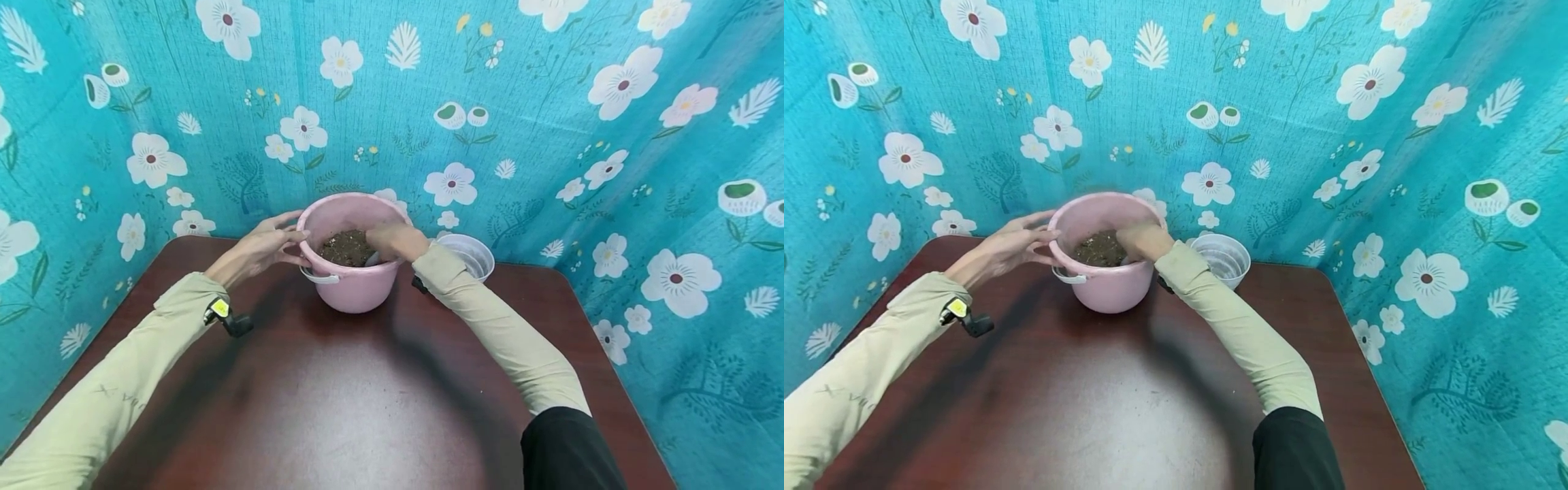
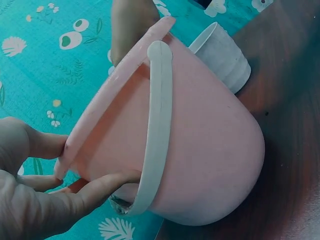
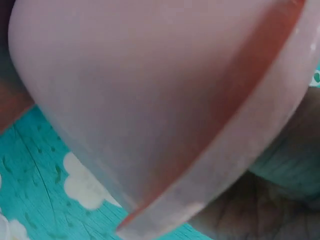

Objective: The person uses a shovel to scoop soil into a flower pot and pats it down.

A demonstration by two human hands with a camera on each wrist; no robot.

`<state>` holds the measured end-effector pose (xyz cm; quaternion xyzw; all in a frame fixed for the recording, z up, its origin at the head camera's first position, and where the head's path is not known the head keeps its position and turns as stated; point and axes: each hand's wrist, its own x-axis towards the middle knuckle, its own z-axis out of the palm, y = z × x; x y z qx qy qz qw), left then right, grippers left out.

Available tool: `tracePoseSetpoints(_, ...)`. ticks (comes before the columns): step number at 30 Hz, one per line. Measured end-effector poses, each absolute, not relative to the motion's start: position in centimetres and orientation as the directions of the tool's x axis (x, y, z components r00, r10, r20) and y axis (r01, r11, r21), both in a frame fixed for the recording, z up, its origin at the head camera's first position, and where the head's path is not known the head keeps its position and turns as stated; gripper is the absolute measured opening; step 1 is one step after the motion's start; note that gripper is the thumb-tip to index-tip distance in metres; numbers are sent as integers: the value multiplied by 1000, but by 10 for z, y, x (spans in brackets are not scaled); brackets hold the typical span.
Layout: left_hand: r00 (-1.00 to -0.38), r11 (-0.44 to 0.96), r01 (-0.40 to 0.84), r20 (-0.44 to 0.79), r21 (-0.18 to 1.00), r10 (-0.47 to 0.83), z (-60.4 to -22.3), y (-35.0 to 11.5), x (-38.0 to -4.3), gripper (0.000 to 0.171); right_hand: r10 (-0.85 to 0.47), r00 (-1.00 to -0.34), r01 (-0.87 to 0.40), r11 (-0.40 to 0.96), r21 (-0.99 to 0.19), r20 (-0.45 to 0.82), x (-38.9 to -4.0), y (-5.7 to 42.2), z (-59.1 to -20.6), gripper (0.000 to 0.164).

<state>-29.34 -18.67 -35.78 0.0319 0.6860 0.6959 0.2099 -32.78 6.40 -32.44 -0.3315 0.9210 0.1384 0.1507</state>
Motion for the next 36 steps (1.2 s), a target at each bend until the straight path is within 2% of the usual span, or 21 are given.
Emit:
tracePoseSetpoints(2,-908,33,-245,-241,969,344,-358,-186,-294,71,-570,-754,-649,724,234,-327,-323,65,-324,22)
tracePoseSetpoints(4,-906,38,-247,-245,968,345,-358,-184,-294,71,-570,-776,-631,699,338,-271,-319,66,-324,25)
tracePoseSetpoints(8,-907,20,-258,-249,966,340,-357,-180,-298,72,-537,-832,-526,680,512,-141,-317,69,-322,25)
tracePoseSetpoints(12,-908,0,-263,-248,965,337,-356,-178,-300,74,-530,-842,-494,688,532,-98,-322,71,-325,23)
tracePoseSetpoints(18,-908,60,-274,-279,960,312,-356,-182,-297,73,-591,-799,-567,676,471,-112,-332,73,-338,23)
tracePoseSetpoints(23,-905,63,-268,-274,961,326,-358,-184,-297,72,-656,-737,-664,659,354,-162,-343,76,-345,30)
tracePoseSetpoints(26,-901,47,-275,-274,960,335,-359,-184,-298,72,-667,-717,-695,664,274,-202,-350,79,-347,29)
tracePoseSetpoints(29,-896,34,-282,-276,959,347,-359,-184,-299,72,-660,-718,-696,688,206,-222,-354,83,-346,24)
tracePoseSetpoints(35,-896,39,-280,-276,959,349,-359,-183,-300,75,-692,-689,-716,696,57,-216,-357,89,-346,3)
tracePoseSetpoints(36,-896,41,-279,-275,960,350,-359,-183,-300,75,-696,-687,-718,695,44,-210,-357,90,-346,4)
